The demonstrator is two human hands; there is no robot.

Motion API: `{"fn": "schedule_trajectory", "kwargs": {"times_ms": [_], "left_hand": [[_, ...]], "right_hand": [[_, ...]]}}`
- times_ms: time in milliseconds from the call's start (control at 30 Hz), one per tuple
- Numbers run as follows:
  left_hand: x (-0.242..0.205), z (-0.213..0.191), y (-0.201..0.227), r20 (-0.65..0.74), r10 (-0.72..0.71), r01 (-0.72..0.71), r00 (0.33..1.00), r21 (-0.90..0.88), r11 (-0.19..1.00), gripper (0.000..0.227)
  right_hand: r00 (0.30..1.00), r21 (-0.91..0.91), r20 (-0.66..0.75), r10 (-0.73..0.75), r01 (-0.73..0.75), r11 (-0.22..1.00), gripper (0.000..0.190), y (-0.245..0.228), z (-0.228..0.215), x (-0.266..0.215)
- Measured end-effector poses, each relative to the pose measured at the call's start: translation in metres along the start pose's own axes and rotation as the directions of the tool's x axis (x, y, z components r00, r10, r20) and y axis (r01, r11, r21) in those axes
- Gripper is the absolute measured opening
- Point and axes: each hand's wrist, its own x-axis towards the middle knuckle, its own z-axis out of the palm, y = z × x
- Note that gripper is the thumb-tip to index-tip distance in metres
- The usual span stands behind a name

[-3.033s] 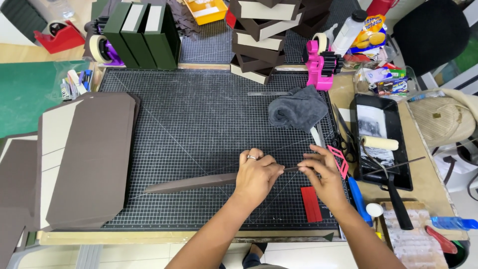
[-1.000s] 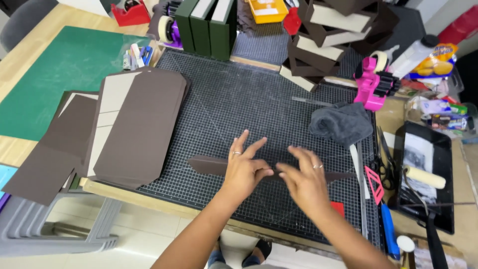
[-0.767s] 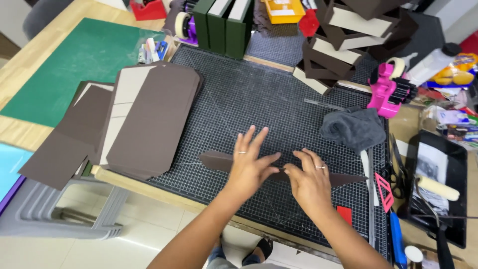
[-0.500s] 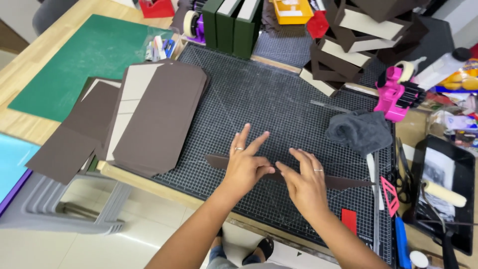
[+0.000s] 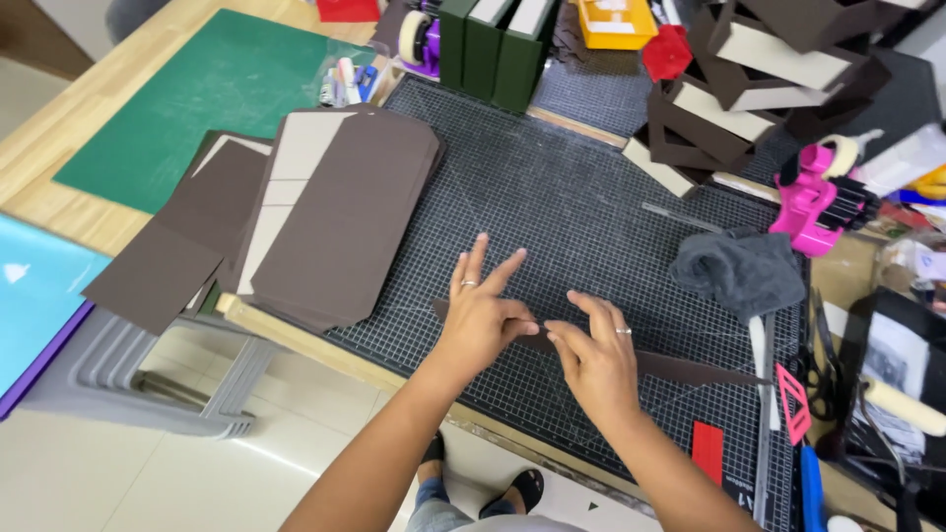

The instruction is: The person glues and assembles cardboard components to create folders, using a glue roller and a red scraper tool to press and smooth the edges.

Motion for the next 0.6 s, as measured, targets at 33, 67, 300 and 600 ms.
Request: {"fn": "schedule_trajectory", "kwargs": {"times_ms": [33, 67, 300, 600], "left_hand": [[-0.002, 0.000, -0.002, 0.001, -0.006, 0.006, 1.000, 0.002, 1.000, 0.017], [-0.003, 0.001, -0.004, 0.013, -0.012, 0.011, 1.000, 0.024, 1.000, 0.017], [-0.013, -0.021, -0.026, -0.082, -0.034, 0.031, 0.996, -0.031, 0.999, 0.014], [-0.006, -0.027, -0.038, 0.007, -0.084, 0.084, 0.996, -0.026, 0.996, 0.019]], "right_hand": [[1.000, 0.005, 0.004, -0.001, 0.001, 1.000, 0.014, -0.003, -0.001, 0.002], [0.999, -0.019, 0.046, 0.012, -0.011, 1.000, 0.012, -0.006, -0.001, 0.004], [0.958, -0.128, 0.262, 0.120, -0.089, 0.988, 0.020, -0.018, -0.015, 0.021], [0.981, -0.063, 0.194, -0.001, 0.013, 0.998, 0.015, -0.013, 0.028, 0.025]]}}
